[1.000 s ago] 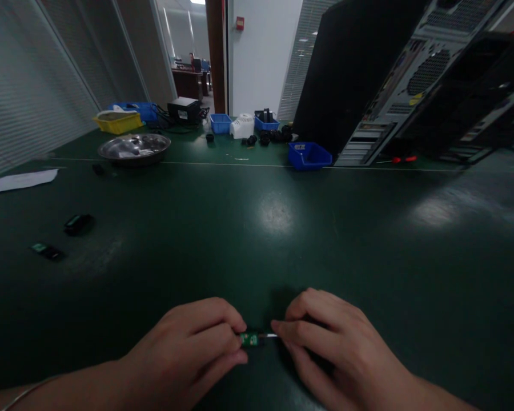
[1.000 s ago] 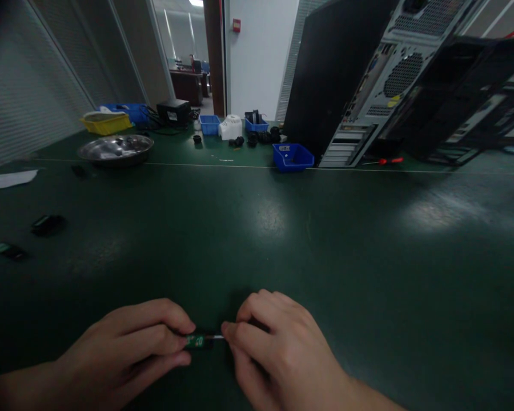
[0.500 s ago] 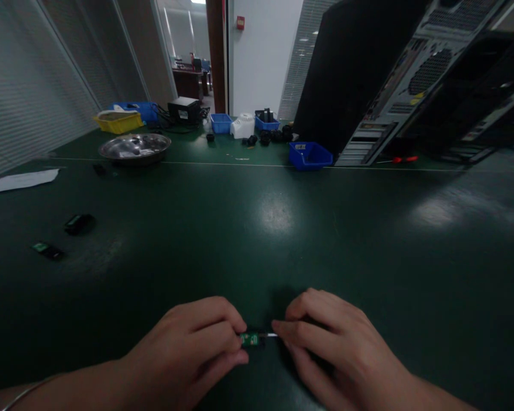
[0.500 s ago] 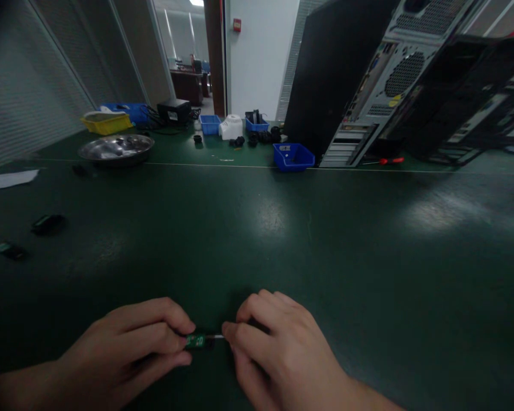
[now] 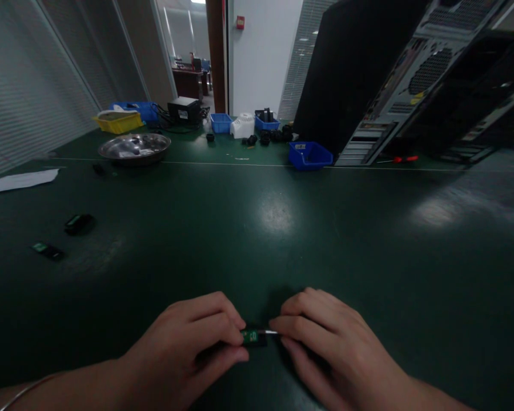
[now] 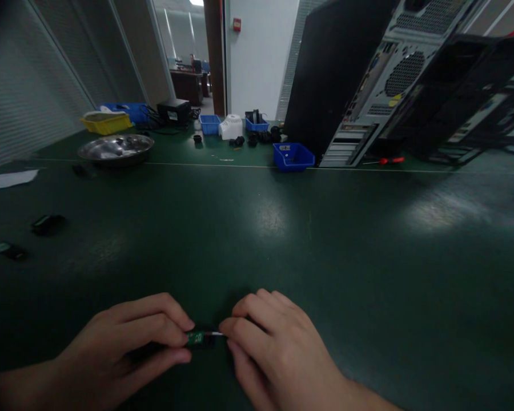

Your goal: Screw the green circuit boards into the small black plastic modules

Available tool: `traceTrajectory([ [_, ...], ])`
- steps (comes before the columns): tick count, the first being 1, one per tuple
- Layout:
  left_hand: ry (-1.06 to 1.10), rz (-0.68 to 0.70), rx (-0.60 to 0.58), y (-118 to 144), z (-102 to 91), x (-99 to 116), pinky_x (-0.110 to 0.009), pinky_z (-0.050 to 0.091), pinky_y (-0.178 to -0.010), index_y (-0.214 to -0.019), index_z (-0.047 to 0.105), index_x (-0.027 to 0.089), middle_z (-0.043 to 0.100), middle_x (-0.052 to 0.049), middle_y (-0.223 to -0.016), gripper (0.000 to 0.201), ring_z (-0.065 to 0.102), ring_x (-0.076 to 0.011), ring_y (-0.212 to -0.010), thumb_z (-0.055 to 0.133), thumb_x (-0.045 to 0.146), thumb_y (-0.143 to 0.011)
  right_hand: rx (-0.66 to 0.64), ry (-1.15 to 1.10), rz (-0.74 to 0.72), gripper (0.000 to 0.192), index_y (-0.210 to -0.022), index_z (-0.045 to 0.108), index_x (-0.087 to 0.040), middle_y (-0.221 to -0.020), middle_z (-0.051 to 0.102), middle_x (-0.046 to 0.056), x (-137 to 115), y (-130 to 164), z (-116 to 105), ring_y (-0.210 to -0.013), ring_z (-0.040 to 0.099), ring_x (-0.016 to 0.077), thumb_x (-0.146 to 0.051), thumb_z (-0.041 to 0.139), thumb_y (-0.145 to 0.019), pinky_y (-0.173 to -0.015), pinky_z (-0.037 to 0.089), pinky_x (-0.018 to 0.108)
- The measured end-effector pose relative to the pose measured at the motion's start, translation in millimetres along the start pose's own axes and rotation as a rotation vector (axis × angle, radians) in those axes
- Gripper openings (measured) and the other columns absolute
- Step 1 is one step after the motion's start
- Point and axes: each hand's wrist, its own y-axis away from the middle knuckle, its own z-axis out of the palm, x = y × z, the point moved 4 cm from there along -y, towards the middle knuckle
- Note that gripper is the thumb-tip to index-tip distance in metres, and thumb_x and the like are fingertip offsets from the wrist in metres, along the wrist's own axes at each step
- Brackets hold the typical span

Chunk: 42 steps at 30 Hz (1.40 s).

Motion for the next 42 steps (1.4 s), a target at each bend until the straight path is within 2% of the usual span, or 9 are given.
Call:
traceTrajectory([
  [7,0.000,0.011,0.008,0,-0.4,-3,-0.015,0.052,-0.063,-0.081,0.067,0.017,0.069,-0.001,-0.085,0.015,0.066,-0.0099,-0.067,0.067,0.002,-0.080,-0.043,-0.012,-0.050,0.032,-0.119,0.064,-0.022,-0.096,0.070,0.005,0,0,2,-0.080,0.059,0.0191,-0.009,0.054,-0.092,-0.071,0.046,0.032],
  [15,0.087,-0.060,-0.003,-3,-2.9,-5,-0.015,0.053,-0.062,-0.077,0.068,0.016,0.069,-0.002,-0.084,0.015,0.067,-0.0107,-0.068,0.068,0.001,-0.079,-0.048,0.036,-0.065,0.032,-0.121,0.063,-0.021,-0.097,0.070,0.005,0,1,5,-0.082,0.060,0.0188,-0.010,0.055,-0.092,-0.070,0.046,0.030],
  [29,0.186,-0.112,0.029,-9,-6.2,-7,-0.016,0.053,-0.064,-0.072,0.068,0.014,0.070,-0.002,-0.079,0.018,0.069,-0.0109,-0.070,0.074,-0.002,-0.073,0.007,0.077,-0.124,0.033,-0.125,0.059,-0.019,-0.097,0.070,0.006,1,2,5,-0.080,0.060,0.0194,-0.009,0.053,-0.094,-0.069,0.046,0.030],
  [42,0.206,-0.113,0.065,-9,-7.4,-6,-0.015,0.052,-0.067,-0.072,0.067,0.014,0.071,-0.002,-0.080,0.019,0.069,-0.0105,-0.073,0.075,-0.003,-0.072,0.030,-0.030,-0.079,0.035,-0.123,0.062,-0.022,-0.097,0.071,0.006,-1,-2,2,-0.081,0.060,0.0194,-0.006,0.052,-0.093,-0.069,0.049,0.031],
])
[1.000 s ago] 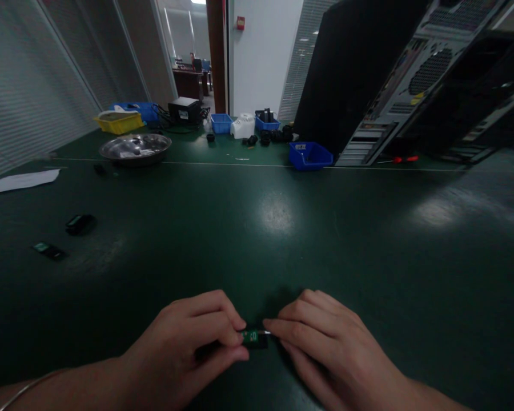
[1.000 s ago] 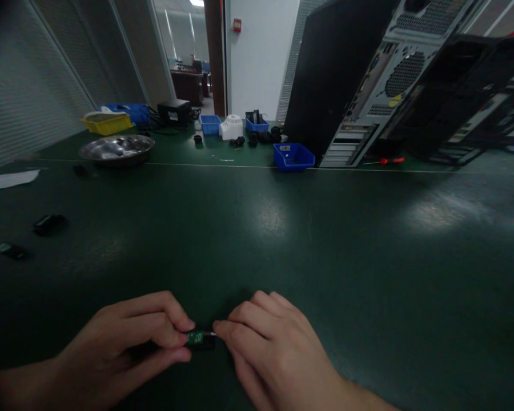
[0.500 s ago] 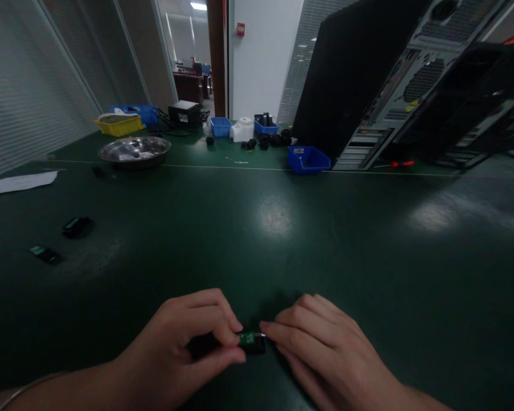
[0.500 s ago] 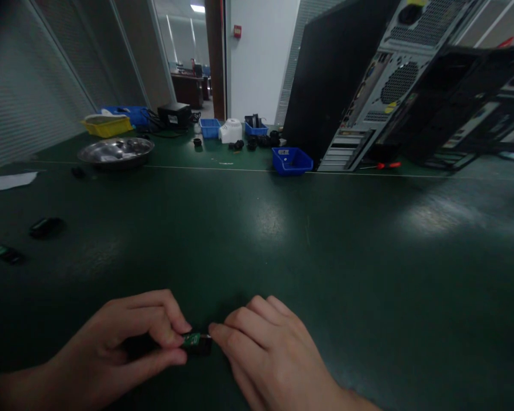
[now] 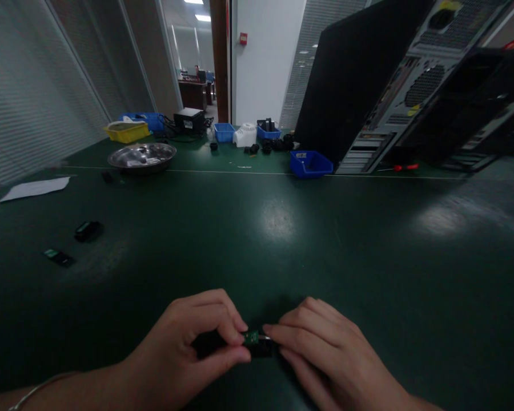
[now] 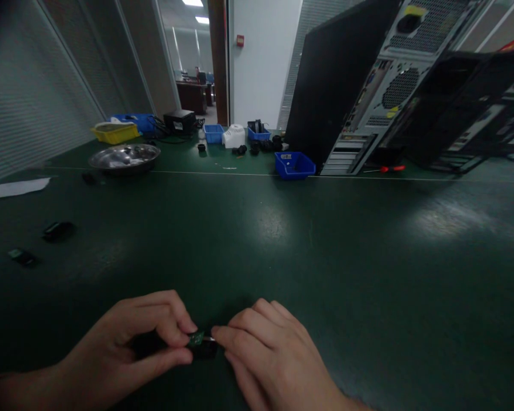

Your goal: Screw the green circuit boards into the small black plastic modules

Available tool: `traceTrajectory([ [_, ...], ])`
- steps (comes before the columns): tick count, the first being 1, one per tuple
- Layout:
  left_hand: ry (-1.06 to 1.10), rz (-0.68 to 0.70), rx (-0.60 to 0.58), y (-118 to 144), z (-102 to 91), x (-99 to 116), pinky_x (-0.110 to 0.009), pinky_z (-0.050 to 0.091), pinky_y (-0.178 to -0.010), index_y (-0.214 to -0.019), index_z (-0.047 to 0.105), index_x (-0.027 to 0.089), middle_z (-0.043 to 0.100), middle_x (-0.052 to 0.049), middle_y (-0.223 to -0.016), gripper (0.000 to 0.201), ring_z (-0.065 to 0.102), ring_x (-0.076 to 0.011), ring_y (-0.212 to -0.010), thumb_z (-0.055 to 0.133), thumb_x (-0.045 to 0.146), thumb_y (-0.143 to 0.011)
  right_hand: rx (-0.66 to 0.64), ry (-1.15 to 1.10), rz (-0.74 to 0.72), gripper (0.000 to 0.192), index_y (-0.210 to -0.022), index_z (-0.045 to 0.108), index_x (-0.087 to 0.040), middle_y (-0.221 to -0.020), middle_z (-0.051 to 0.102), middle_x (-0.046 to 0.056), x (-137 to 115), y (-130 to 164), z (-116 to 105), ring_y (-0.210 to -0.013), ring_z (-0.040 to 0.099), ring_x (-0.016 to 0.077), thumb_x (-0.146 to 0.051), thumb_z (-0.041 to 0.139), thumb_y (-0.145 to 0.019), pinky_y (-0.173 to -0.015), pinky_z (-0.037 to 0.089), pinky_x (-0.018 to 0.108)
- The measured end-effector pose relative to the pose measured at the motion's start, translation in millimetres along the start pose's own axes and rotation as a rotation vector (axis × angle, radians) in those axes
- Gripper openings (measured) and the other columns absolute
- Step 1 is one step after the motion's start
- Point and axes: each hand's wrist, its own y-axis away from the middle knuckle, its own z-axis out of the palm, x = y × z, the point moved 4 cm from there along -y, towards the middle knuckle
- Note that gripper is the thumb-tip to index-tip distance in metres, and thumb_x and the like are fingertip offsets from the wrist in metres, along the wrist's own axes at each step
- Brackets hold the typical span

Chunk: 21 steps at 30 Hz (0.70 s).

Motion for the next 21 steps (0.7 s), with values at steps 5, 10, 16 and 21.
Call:
traceTrajectory([
  [5,-0.077,0.000,-0.028,5,2.4,-2,-0.016,0.053,-0.064,-0.075,0.067,0.015,0.069,-0.002,-0.084,0.015,0.068,-0.0110,-0.071,0.072,0.001,-0.076,-0.010,-0.023,0.028,0.035,-0.122,0.063,-0.021,-0.099,0.070,0.007,-1,1,-2,-0.082,0.060,0.0209,-0.006,0.052,-0.092,-0.071,0.050,0.033],
  [10,-0.179,0.065,-0.028,10,3.8,-1,-0.015,0.052,-0.061,-0.079,0.063,0.018,0.067,-0.001,-0.087,0.016,0.065,-0.0099,-0.068,0.065,0.002,-0.081,-0.020,-0.030,0.066,0.035,-0.121,0.064,-0.023,-0.098,0.069,0.006,-1,2,-4,-0.083,0.060,0.0208,-0.007,0.051,-0.092,-0.073,0.050,0.034],
  [16,-0.263,0.106,-0.043,12,4.7,1,-0.015,0.051,-0.060,-0.080,0.061,0.019,0.066,0.000,-0.088,0.016,0.064,-0.0092,-0.066,0.064,0.003,-0.083,-0.023,0.016,0.031,0.037,-0.121,0.065,-0.024,-0.098,0.068,0.006,-1,3,-3,-0.082,0.061,0.0213,-0.007,0.055,-0.089,-0.071,0.050,0.034],
  [21,-0.263,0.111,-0.056,12,6.9,0,-0.015,0.050,-0.062,-0.081,0.061,0.019,0.066,0.000,-0.088,0.017,0.065,-0.0091,-0.069,0.063,0.002,-0.083,-0.002,0.038,0.028,0.036,-0.121,0.066,-0.023,-0.099,0.068,0.007,-2,6,-2,-0.081,0.061,0.0209,-0.007,0.055,-0.090,-0.069,0.050,0.033],
])
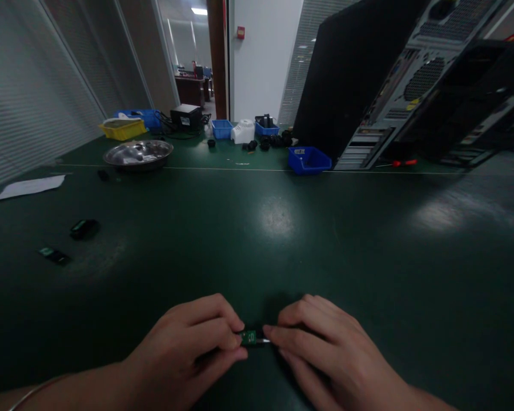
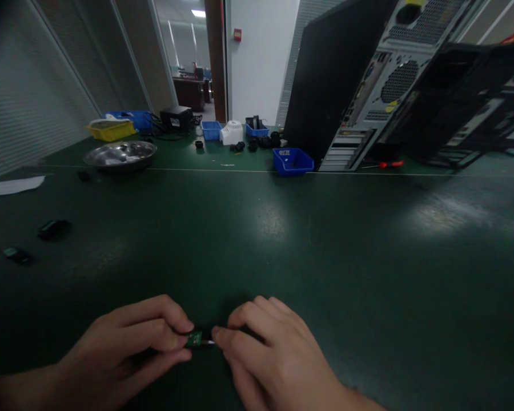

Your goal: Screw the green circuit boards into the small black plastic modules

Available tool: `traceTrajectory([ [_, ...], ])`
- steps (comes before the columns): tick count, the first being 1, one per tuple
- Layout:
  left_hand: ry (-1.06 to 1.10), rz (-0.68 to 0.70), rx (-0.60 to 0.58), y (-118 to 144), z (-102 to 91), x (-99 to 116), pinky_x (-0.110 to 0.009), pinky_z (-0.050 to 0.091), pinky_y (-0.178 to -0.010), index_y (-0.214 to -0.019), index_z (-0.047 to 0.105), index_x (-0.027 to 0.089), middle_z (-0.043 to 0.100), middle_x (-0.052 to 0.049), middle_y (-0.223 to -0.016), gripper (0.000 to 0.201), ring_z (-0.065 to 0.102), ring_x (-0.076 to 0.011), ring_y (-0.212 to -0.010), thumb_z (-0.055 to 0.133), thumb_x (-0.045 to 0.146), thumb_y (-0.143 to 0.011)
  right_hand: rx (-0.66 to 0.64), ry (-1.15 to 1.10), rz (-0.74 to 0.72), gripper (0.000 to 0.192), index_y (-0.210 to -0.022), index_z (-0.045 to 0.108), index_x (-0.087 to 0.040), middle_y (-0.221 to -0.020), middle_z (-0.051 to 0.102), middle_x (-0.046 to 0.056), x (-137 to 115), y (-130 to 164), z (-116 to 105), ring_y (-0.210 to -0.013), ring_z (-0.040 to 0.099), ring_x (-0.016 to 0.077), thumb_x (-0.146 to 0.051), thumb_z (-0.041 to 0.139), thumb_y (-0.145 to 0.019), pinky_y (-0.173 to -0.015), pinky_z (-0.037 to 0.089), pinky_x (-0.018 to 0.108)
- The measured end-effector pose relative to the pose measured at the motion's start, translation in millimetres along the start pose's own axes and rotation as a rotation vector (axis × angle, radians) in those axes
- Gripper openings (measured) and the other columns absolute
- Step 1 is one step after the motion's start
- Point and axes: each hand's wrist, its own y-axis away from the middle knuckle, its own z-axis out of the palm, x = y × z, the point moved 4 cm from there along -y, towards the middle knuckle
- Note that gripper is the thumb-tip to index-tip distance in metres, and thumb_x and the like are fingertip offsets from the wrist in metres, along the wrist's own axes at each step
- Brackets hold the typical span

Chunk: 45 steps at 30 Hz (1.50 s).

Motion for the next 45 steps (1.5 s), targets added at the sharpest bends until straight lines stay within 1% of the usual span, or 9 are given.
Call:
traceTrajectory([
  [7,-0.026,0.012,0.006,-1,0.9,0,-0.016,0.050,-0.064,-0.079,0.061,0.019,0.068,0.001,-0.087,0.017,0.065,-0.0100,-0.071,0.065,0.002,-0.082,0.029,0.006,-0.029,0.030,-0.116,0.067,-0.020,-0.095,0.069,0.007,-2,-1,2,-0.078,0.060,0.0198,-0.008,0.055,-0.092,-0.067,0.049,0.032],
  [10,-0.020,-0.005,-0.017,-2,2.0,2,-0.016,0.051,-0.065,-0.086,0.061,0.020,0.067,0.002,-0.084,0.017,0.064,-0.0106,-0.071,0.064,0.003,-0.083,0.051,0.019,-0.039,0.025,-0.113,0.067,-0.019,-0.095,0.069,0.007,-2,-2,2,-0.079,0.061,0.0194,-0.010,0.055,-0.093,-0.068,0.049,0.031],
  [14,-0.086,-0.050,-0.019,0,3.8,2,-0.017,0.049,-0.060,-0.094,0.057,0.023,0.063,0.004,-0.078,0.020,0.061,-0.0112,-0.064,0.063,0.007,-0.083,0.070,0.058,-0.042,0.023,-0.112,0.067,-0.020,-0.095,0.069,0.005,-2,-2,2,-0.079,0.061,0.0185,-0.014,0.053,-0.096,-0.068,0.048,0.030],
  [21,-0.096,-0.060,-0.037,3,7.0,-1,-0.019,0.051,-0.067,-0.104,0.054,0.025,0.064,0.003,-0.087,0.029,0.062,-0.0127,-0.073,0.060,0.006,-0.084,0.092,0.198,-0.087,0.023,-0.100,0.069,-0.018,-0.089,0.069,0.005,-7,-3,1,-0.074,0.061,0.0169,-0.015,0.046,-0.100,-0.066,0.048,0.029],
  [24,-0.071,-0.042,-0.036,0,5.7,2,-0.020,0.051,-0.069,-0.104,0.055,0.024,0.064,0.002,-0.090,0.030,0.062,-0.0130,-0.076,0.057,0.004,-0.083,0.127,0.174,-0.108,0.022,-0.099,0.069,-0.018,-0.087,0.069,0.004,-5,-1,1,-0.073,0.062,0.0163,-0.016,0.047,-0.100,-0.066,0.049,0.029],
  [29,-0.029,-0.055,-0.107,-3,5.1,4,-0.022,0.050,-0.073,-0.110,0.059,0.023,0.064,-0.001,-0.096,0.034,0.062,-0.0144,-0.082,0.056,0.002,-0.083,0.125,0.117,-0.096,0.022,-0.109,0.069,-0.020,-0.089,0.070,0.005,-3,0,-1,-0.072,0.063,0.0170,-0.012,0.054,-0.094,-0.062,0.050,0.028],
  [35,-0.006,-0.067,-0.150,-3,6.0,2,-0.023,0.047,-0.072,-0.108,0.061,0.023,0.060,-0.002,-0.096,0.032,0.059,-0.0144,-0.082,0.053,0.002,-0.086,0.181,0.038,-0.106,0.023,-0.109,0.070,-0.020,-0.090,0.072,0.006,-11,-3,-11,-0.075,0.066,0.0181,-0.011,0.058,-0.092,-0.068,0.055,0.030],
  [39,0.004,-0.098,-0.176,-3,5.6,1,-0.023,0.045,-0.073,-0.103,0.058,0.022,0.058,-0.002,-0.096,0.030,0.057,-0.0149,-0.084,0.053,-0.001,-0.084,0.137,-0.041,-0.060,0.027,-0.110,0.069,-0.018,-0.092,0.071,0.007,-8,-6,-12,-0.079,0.067,0.0182,-0.007,0.057,-0.089,-0.068,0.057,0.029],
  [45,0.021,-0.115,-0.173,-1,5.3,-1,-0.023,0.044,-0.069,-0.093,0.051,0.021,0.057,-0.001,-0.093,0.023,0.055,-0.0139,-0.079,0.058,0.001,-0.083,0.084,-0.140,-0.010,0.030,-0.113,0.068,-0.019,-0.093,0.069,0.007,-3,-9,-9,-0.080,0.066,0.0178,-0.005,0.055,-0.090,-0.068,0.058,0.029],
])
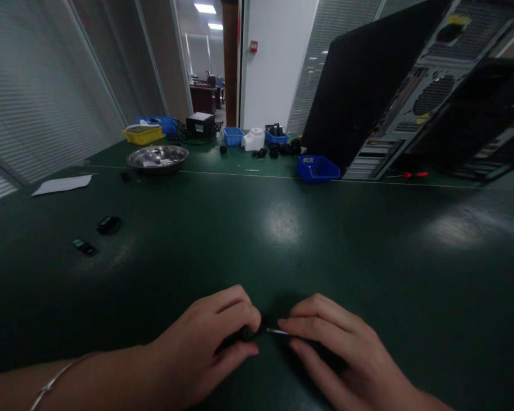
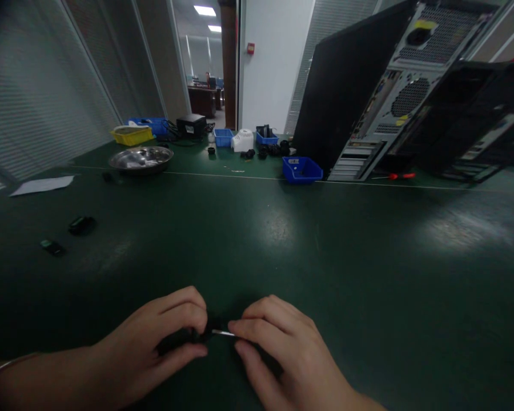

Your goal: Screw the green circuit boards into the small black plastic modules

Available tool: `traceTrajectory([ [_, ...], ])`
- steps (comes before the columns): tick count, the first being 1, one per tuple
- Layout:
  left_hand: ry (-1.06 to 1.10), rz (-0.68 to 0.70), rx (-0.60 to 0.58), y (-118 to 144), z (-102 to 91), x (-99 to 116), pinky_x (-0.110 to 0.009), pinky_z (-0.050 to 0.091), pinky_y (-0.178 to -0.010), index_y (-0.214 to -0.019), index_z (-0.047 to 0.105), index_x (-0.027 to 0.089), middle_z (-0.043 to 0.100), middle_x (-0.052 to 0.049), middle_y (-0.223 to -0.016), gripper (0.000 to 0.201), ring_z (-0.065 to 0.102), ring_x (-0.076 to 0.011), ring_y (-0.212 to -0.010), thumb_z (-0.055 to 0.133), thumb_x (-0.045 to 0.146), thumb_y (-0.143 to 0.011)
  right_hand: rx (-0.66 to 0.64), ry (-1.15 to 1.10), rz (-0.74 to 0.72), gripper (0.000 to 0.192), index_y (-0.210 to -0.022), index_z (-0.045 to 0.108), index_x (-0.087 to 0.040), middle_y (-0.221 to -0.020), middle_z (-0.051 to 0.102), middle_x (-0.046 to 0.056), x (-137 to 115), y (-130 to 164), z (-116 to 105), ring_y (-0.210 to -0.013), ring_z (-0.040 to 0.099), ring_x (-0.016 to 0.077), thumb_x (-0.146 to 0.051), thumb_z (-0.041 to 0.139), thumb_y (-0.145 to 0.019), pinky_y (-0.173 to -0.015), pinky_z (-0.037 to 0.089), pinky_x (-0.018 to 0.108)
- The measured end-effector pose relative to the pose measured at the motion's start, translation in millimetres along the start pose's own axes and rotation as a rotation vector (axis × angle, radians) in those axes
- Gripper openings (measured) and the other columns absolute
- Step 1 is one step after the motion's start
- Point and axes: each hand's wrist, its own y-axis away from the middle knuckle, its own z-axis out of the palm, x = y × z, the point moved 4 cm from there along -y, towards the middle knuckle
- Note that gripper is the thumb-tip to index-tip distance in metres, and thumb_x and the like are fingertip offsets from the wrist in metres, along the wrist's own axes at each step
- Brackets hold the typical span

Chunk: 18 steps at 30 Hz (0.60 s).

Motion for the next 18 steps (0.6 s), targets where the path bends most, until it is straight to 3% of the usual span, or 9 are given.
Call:
traceTrajectory([
  [8,-0.025,0.035,0.019,0,0.3,3,-0.023,0.046,-0.073,-0.093,0.051,0.021,0.060,-0.002,-0.095,0.023,0.056,-0.0152,-0.084,0.053,-0.001,-0.085,-0.008,-0.048,-0.001,0.027,-0.109,0.068,-0.018,-0.092,0.068,0.007,-2,0,1,-0.081,0.066,0.0179,-0.005,0.054,-0.090,-0.069,0.058,0.028],
  [14,-0.056,0.141,0.024,1,-4.4,8,-0.028,0.048,-0.084,-0.106,0.059,0.022,0.065,-0.004,-0.105,0.041,0.059,-0.0174,-0.094,0.041,-0.007,-0.084,0.045,-0.086,0.000,0.029,-0.112,0.067,-0.019,-0.095,0.067,0.008,0,1,-1,-0.083,0.066,0.0183,-0.005,0.054,-0.090,-0.070,0.057,0.029],
  [18,-0.012,0.155,0.067,3,-9.2,12,-0.028,0.050,-0.091,-0.119,0.056,0.022,0.060,-0.007,-0.119,0.049,0.060,-0.0183,-0.104,0.038,-0.005,-0.082,0.048,-0.129,0.026,0.030,-0.114,0.066,-0.020,-0.097,0.066,0.007,3,2,0,-0.085,0.065,0.0183,-0.005,0.054,-0.091,-0.071,0.056,0.030],
])
